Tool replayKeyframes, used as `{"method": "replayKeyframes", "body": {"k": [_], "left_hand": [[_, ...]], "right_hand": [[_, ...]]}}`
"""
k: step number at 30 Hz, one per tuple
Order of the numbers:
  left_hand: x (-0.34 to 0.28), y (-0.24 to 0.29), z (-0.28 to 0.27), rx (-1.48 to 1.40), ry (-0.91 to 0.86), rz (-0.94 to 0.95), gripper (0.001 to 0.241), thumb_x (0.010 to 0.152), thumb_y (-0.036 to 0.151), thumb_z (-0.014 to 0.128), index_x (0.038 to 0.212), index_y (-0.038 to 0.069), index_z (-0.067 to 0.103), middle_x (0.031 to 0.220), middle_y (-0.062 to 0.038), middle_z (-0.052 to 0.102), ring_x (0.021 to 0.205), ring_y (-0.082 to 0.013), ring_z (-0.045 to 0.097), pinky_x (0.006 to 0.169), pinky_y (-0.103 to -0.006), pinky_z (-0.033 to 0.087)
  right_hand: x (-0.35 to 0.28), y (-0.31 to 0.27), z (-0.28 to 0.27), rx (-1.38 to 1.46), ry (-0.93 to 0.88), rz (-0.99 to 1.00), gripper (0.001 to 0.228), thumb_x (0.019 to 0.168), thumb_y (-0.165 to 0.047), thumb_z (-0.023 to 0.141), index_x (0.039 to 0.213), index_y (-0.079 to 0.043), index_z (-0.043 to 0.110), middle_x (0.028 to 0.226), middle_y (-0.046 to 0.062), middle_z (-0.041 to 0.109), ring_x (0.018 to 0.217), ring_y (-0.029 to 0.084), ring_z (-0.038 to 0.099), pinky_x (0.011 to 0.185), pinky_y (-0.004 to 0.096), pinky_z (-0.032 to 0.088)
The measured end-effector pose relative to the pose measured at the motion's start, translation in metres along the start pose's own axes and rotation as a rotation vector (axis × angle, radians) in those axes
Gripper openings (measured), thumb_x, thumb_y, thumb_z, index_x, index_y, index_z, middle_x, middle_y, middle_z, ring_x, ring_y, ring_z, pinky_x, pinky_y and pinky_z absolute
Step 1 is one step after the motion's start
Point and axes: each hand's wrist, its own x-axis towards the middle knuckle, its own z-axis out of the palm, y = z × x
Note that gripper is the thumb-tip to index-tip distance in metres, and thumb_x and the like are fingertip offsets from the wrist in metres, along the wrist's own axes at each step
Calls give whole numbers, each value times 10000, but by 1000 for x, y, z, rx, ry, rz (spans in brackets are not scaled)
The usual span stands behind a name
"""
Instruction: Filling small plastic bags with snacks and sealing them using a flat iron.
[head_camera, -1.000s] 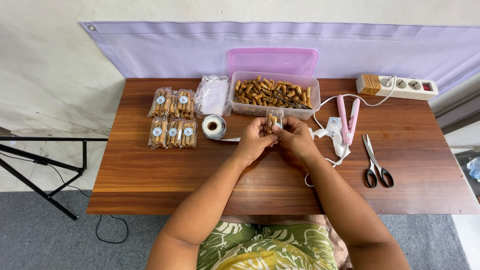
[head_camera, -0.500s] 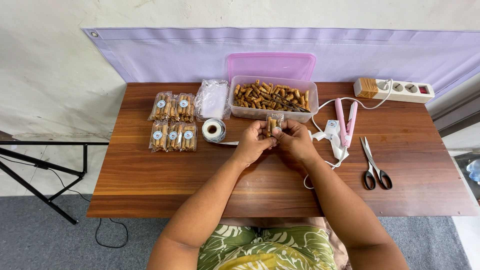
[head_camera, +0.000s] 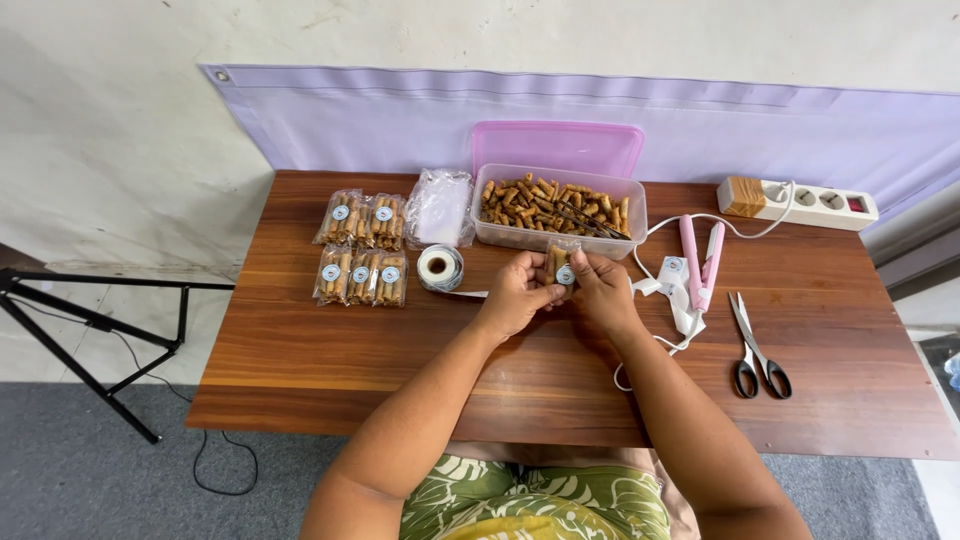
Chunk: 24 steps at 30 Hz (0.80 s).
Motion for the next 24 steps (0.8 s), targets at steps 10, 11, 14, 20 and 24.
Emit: {"method": "replayKeyframes", "body": {"k": [10,11,14,20,24], "left_hand": [[2,16,-6,5,112,71,213,760,120,672,910,18,560,633,-75,564,494,-131,591,394,-181,471],[1,19,-6,29,127,89,195,763,131,671,892,28,568,620,-58,550,492,-110,572,394,-174,463],[-7,38,2,60,133,120,158,762,132,672,858,45,581,614,-32,533,505,-76,547,409,-158,449],[8,8,-10,212,91,169,150,709,63,702,828,75,612,627,-14,539,546,-56,531,450,-156,452],[9,-2,-14,331,77,201,172,698,32,697,845,88,628,658,-5,559,596,-56,530,496,-174,468]], "right_hand": [[-8,-16,9,-219,-2,-94,266,916,-218,501,765,-52,643,561,66,557,571,124,513,593,240,435],[-9,-17,9,-197,-10,-98,195,882,-183,552,790,-32,636,573,69,557,577,121,518,595,242,448],[-11,-18,9,-108,-43,-119,124,804,-103,640,844,11,613,643,72,563,619,113,531,629,249,464],[-7,0,3,-45,-88,-237,173,726,9,685,805,34,534,730,89,556,682,126,565,665,257,475],[-8,-1,1,-121,-73,-280,154,734,0,677,783,16,533,733,60,562,687,91,559,655,243,475]]}}
